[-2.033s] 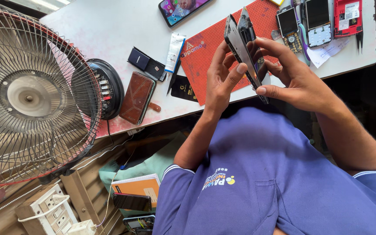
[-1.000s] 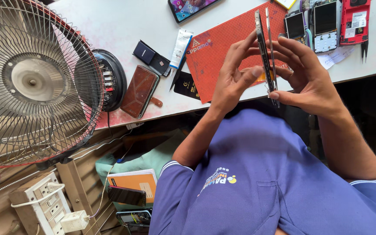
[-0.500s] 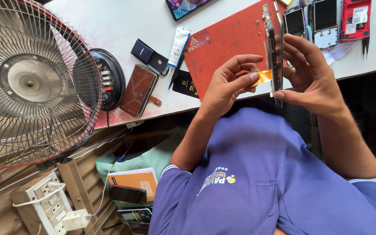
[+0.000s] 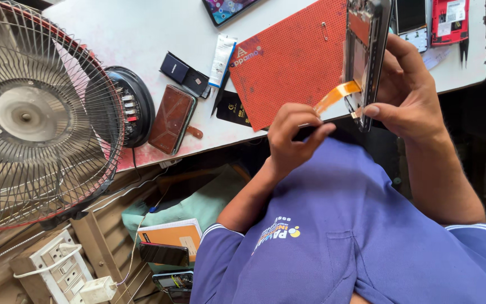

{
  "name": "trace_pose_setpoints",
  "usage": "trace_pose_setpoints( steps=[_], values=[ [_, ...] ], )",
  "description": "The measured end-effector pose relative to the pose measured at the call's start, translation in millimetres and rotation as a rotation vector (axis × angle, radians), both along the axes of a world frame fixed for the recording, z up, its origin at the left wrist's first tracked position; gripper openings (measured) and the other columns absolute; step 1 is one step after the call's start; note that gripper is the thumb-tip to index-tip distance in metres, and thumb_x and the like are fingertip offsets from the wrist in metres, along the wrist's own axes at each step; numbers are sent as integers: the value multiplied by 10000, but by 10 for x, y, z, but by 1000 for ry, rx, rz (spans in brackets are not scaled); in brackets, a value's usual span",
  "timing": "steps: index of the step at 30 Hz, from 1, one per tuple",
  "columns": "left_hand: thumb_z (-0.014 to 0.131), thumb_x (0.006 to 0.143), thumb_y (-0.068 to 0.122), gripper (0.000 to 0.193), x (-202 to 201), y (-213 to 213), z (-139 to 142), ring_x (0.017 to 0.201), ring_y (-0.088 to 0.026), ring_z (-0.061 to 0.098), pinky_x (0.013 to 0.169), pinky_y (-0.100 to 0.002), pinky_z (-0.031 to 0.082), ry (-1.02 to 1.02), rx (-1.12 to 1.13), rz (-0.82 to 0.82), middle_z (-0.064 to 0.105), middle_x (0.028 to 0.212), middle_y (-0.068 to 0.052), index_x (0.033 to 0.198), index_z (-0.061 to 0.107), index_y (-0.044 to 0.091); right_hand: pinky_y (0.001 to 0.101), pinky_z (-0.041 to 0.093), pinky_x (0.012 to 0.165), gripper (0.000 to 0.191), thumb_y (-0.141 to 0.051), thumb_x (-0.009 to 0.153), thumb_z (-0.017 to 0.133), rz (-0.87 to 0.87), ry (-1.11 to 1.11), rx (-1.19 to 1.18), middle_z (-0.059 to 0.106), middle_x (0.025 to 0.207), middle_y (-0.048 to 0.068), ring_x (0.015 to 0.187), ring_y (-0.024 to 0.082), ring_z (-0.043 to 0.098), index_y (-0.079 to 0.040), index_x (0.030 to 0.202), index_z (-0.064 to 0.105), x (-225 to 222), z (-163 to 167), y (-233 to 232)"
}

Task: The person retrieves a smartphone battery from under the workbench and places it into a disassembled smartphone chassis. They then align and attach the screen assembly to the chassis, pressing the edges to secure it.

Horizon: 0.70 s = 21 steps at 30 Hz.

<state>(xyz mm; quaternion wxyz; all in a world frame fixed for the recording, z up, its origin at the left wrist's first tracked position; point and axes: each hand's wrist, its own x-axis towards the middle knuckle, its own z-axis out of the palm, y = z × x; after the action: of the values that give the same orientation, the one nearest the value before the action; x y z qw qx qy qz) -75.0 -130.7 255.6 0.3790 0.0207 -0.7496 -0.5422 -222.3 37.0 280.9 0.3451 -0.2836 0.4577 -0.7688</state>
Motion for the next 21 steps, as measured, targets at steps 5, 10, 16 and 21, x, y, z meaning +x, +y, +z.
trace_pose_setpoints(
  steps=[5,10,16,21],
  values=[
    [888,886,134,250,-46,-2,111,865,-191,651,774,-350,505,64,-447,25,648,969,-3,1072,727,96,372,510,1186,928,-16,859,800,-40,-28,2,461,1581,202,1415,229,514,-20,1631,285,-4,69,-43],
    [855,901,182,291,-116,9,194,911,-165,659,806,-335,503,16,-486,17,665,1015,20,1167,746,135,368,512,1171,958,-23,824,816,-44,-97,-3,461,1583,214,1419,237,526,2,1608,266,25,155,-94],
    [819,878,107,324,-125,-37,161,889,-149,632,818,-338,511,14,-574,6,651,1051,33,1196,768,143,356,504,1179,966,-10,833,821,-38,-120,-14,462,1583,216,1406,229,529,12,1616,258,35,126,-70],
    [818,905,82,290,-138,-50,151,890,-158,622,812,-351,501,24,-557,5,641,1069,18,1181,747,135,364,516,1169,927,5,877,804,-4,-91,-25,470,1528,201,1378,223,530,0,1632,265,22,91,-42]
  ],
)
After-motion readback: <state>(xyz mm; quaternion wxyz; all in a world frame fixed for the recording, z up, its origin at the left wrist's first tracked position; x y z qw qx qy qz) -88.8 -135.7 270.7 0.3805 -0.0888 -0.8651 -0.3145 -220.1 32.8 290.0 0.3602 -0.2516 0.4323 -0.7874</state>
